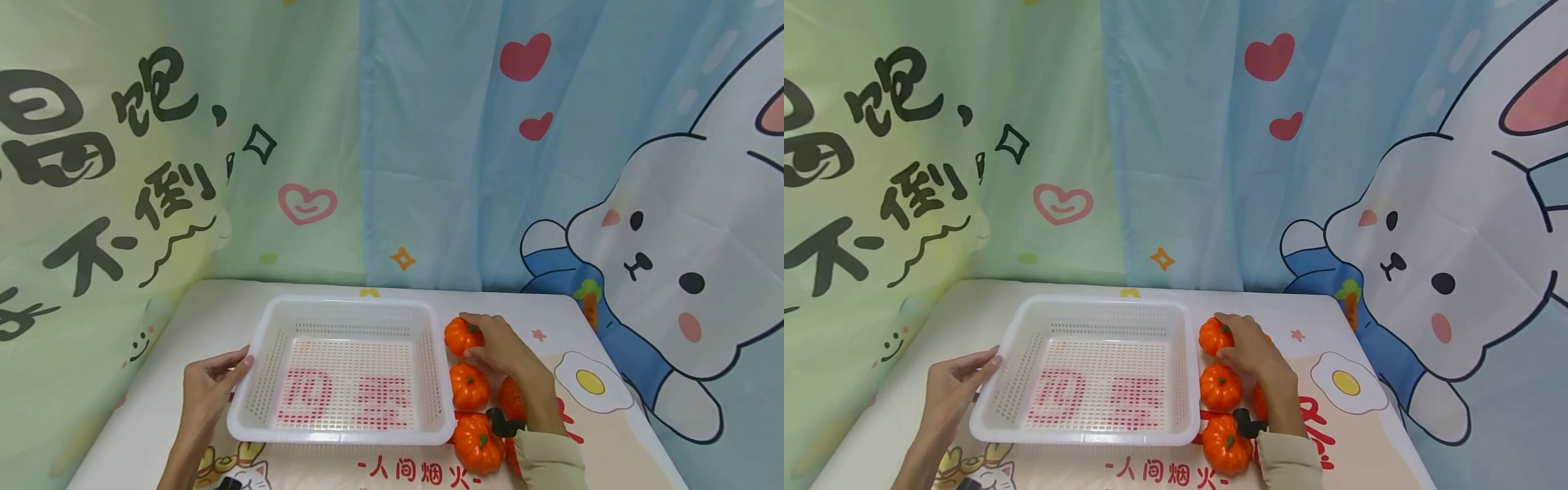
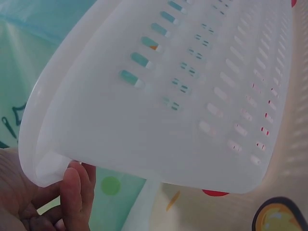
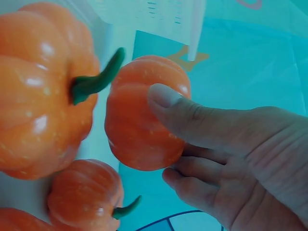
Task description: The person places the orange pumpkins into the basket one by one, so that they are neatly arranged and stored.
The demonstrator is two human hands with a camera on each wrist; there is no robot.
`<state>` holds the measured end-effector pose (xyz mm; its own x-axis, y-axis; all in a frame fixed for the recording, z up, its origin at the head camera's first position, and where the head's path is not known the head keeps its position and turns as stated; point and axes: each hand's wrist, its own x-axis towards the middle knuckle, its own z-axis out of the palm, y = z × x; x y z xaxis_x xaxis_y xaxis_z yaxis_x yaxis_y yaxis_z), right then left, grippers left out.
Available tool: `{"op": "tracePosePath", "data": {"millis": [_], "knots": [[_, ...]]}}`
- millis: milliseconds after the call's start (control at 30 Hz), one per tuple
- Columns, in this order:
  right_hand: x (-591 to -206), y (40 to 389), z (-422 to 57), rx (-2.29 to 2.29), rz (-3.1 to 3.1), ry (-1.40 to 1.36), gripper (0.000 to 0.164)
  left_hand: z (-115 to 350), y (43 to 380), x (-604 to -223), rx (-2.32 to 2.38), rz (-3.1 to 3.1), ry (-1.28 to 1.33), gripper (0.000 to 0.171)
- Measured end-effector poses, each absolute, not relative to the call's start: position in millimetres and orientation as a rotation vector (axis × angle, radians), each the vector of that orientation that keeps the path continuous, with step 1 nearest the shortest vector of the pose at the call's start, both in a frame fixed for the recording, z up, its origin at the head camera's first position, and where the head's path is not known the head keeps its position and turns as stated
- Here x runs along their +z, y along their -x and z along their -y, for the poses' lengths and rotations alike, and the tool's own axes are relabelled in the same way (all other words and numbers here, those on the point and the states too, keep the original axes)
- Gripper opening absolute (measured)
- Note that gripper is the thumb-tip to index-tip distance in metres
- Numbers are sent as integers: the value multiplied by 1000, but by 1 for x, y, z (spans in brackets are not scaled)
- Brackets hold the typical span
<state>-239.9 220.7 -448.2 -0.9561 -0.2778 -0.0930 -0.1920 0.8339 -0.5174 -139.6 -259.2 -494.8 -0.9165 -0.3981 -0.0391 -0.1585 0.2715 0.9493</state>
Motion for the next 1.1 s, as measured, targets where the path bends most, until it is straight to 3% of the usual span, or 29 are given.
{"op": "tracePosePath", "data": {"millis": [1100], "knots": [[-407,205,-221,-715,-2903,349,72,259,140,-497,-1717,2320,-539,39]]}}
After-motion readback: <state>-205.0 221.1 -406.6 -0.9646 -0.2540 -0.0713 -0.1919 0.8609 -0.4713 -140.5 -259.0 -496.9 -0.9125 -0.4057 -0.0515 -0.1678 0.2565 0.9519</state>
